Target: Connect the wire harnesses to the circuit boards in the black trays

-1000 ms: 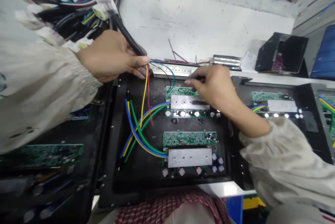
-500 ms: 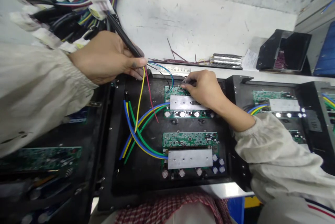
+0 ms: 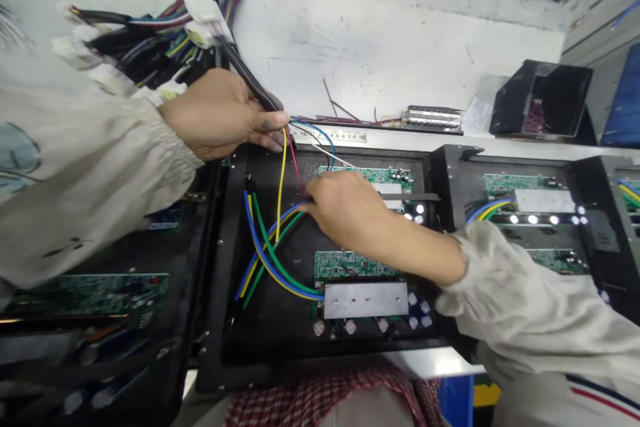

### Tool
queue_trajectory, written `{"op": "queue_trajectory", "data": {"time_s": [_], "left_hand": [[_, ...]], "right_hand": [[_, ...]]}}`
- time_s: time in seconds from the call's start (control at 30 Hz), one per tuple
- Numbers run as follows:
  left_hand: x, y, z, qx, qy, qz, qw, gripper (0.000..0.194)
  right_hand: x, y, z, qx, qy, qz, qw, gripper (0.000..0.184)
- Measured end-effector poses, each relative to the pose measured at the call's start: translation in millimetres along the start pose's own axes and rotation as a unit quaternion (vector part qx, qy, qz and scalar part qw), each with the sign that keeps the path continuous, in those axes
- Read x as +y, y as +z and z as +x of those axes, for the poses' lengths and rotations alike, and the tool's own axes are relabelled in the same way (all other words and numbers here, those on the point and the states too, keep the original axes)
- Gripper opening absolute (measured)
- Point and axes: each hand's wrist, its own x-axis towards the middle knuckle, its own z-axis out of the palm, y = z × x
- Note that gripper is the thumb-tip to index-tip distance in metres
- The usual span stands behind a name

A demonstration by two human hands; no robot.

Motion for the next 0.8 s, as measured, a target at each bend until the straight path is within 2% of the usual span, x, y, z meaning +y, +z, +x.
{"op": "queue_trajectory", "data": {"time_s": [0.13,0.23,0.37,0.57,0.67,0.8], "left_hand": [[-5.3,-5.7,1.5,0.008,0.053,0.023,0.998,0.007],[-7.7,-10.1,2.1,-0.001,0.075,0.071,0.995,0.006],[-5.8,-11.2,-0.3,-0.005,0.068,0.111,0.992,0.007],[-3.0,-10.2,-3.9,-0.013,0.064,0.107,0.992,0.005],[-3.1,-9.0,-4.6,-0.01,0.061,0.096,0.993,0.004],[-2.3,-5.4,-4.1,-0.006,0.036,0.063,0.997,0.009]], "right_hand": [[10.3,7.9,14.0,0.124,0.033,0.098,0.987,0.007],[23.0,10.2,17.4,0.17,0.048,0.048,0.983,0.007],[26.8,15.6,18.0,0.174,0.041,0.003,0.984,0.007],[27.0,17.2,20.2,0.178,0.045,-0.002,0.983,0.006],[25.5,11.7,17.1,0.152,0.041,-0.014,0.987,0.005],[13.3,3.0,5.0,0.119,0.022,-0.036,0.992,0.016]]}}
